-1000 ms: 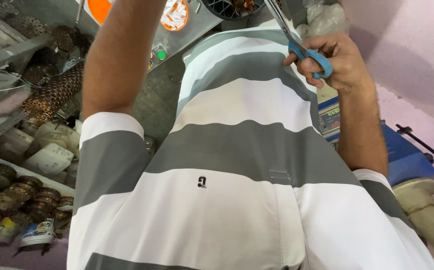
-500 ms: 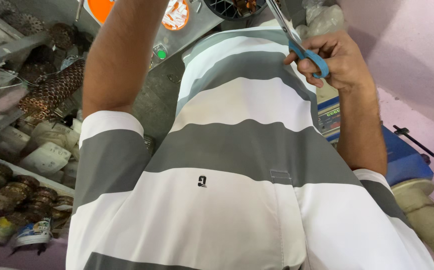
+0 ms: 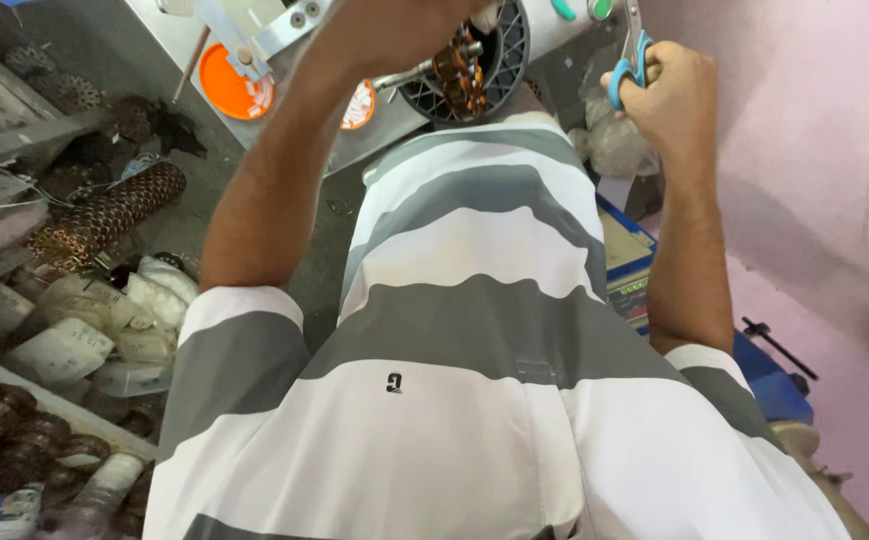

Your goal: The person works on a motor stator, using a screwdriver to adjust copper windings and a pair of scissors to trim wires. They manipulate the stator by hand, rotating it to access different sections while performing the repair.

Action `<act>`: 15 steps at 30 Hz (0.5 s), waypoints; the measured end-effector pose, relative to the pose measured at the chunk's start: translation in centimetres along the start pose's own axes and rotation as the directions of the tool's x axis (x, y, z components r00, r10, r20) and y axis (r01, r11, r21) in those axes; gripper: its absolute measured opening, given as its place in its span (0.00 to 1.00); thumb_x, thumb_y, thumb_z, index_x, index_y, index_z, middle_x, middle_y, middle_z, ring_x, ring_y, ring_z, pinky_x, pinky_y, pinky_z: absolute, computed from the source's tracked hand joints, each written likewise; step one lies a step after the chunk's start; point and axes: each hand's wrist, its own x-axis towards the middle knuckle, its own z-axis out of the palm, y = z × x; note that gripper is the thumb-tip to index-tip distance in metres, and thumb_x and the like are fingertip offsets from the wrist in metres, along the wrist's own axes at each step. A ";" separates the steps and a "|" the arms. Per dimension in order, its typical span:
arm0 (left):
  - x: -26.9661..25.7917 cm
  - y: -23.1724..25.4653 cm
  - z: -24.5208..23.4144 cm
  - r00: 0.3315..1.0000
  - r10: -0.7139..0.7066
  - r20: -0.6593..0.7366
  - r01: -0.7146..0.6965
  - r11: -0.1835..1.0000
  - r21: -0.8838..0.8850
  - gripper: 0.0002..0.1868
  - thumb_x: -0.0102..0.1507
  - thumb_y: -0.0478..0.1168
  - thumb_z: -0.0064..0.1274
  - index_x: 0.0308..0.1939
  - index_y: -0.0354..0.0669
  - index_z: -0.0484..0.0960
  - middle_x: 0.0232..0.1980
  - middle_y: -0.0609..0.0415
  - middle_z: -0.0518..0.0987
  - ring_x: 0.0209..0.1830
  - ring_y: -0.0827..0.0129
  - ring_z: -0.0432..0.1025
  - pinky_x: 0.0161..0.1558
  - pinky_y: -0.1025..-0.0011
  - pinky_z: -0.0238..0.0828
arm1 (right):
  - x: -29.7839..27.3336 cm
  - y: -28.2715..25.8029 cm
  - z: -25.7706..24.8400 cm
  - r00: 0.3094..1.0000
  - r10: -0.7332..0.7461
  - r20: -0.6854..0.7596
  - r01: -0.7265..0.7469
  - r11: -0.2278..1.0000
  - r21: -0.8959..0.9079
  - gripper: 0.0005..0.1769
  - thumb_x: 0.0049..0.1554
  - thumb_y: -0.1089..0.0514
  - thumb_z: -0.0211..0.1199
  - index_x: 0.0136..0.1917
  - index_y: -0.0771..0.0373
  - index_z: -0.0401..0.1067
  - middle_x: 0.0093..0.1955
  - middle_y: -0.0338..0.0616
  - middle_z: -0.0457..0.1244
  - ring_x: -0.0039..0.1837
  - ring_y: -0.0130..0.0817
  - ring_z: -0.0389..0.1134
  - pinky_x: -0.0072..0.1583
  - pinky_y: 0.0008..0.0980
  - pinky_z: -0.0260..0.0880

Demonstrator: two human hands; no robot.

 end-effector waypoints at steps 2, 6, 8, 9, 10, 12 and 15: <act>-1.7 2.4 -1.2 0.946 0.292 -0.143 -0.307 0.947 -0.091 0.12 0.75 0.45 0.53 0.45 0.39 0.82 0.38 0.55 0.82 0.37 0.70 0.78 0.41 0.69 0.73 | 4.0 1.2 1.5 0.993 -0.022 -0.114 0.028 0.998 0.051 0.16 0.60 0.61 0.77 0.43 0.70 0.70 0.35 0.51 0.70 0.36 0.31 0.74 0.38 0.30 0.72; -4.0 7.5 -3.0 0.923 0.340 -0.179 -0.378 0.888 -0.262 0.09 0.77 0.39 0.56 0.45 0.39 0.79 0.39 0.57 0.82 0.42 0.70 0.79 0.48 0.69 0.73 | 12.1 4.3 4.2 0.968 -0.097 -0.230 0.083 0.994 -0.069 0.19 0.53 0.61 0.73 0.49 0.68 0.64 0.36 0.53 0.69 0.36 0.47 0.73 0.39 0.43 0.73; -5.0 9.1 -3.3 0.890 0.378 -0.254 -0.423 0.894 -0.150 0.07 0.75 0.38 0.58 0.45 0.38 0.80 0.41 0.54 0.81 0.47 0.64 0.75 0.53 0.65 0.70 | 15.3 5.7 5.7 0.942 -0.257 -0.218 0.152 0.901 -0.405 0.16 0.51 0.60 0.75 0.47 0.65 0.70 0.36 0.56 0.70 0.40 0.58 0.72 0.43 0.52 0.72; -5.4 9.6 -3.3 0.871 0.397 -0.289 -0.439 0.894 -0.093 0.07 0.73 0.38 0.59 0.44 0.38 0.80 0.42 0.53 0.81 0.49 0.62 0.74 0.55 0.63 0.69 | 16.4 6.2 6.4 0.935 -0.294 -0.197 0.173 0.867 -0.468 0.17 0.49 0.58 0.75 0.46 0.65 0.71 0.36 0.58 0.69 0.40 0.60 0.72 0.44 0.54 0.72; -5.7 10.0 -3.1 0.884 0.364 -0.294 -0.406 0.909 -0.094 0.07 0.73 0.38 0.59 0.44 0.38 0.80 0.41 0.54 0.80 0.50 0.62 0.74 0.55 0.63 0.69 | 17.3 6.3 6.9 0.928 -0.329 -0.176 0.194 0.827 -0.527 0.18 0.46 0.57 0.76 0.46 0.66 0.72 0.36 0.59 0.69 0.40 0.61 0.72 0.45 0.56 0.72; -6.2 10.4 -2.7 0.905 0.294 -0.306 -0.341 0.934 -0.110 0.07 0.71 0.38 0.59 0.42 0.40 0.80 0.40 0.54 0.80 0.50 0.63 0.73 0.54 0.64 0.70 | 18.6 5.6 6.8 0.939 -0.331 -0.094 0.221 0.788 -0.575 0.21 0.42 0.54 0.78 0.44 0.66 0.74 0.37 0.60 0.69 0.41 0.62 0.72 0.45 0.57 0.72; -6.9 10.4 -2.2 0.881 0.311 -0.356 -0.356 0.932 -0.068 0.06 0.72 0.38 0.59 0.42 0.39 0.80 0.40 0.54 0.80 0.51 0.61 0.73 0.56 0.60 0.69 | 17.7 2.1 4.1 0.956 -0.291 0.041 0.274 0.830 -0.486 0.19 0.44 0.53 0.81 0.44 0.64 0.78 0.39 0.56 0.70 0.43 0.56 0.73 0.46 0.50 0.73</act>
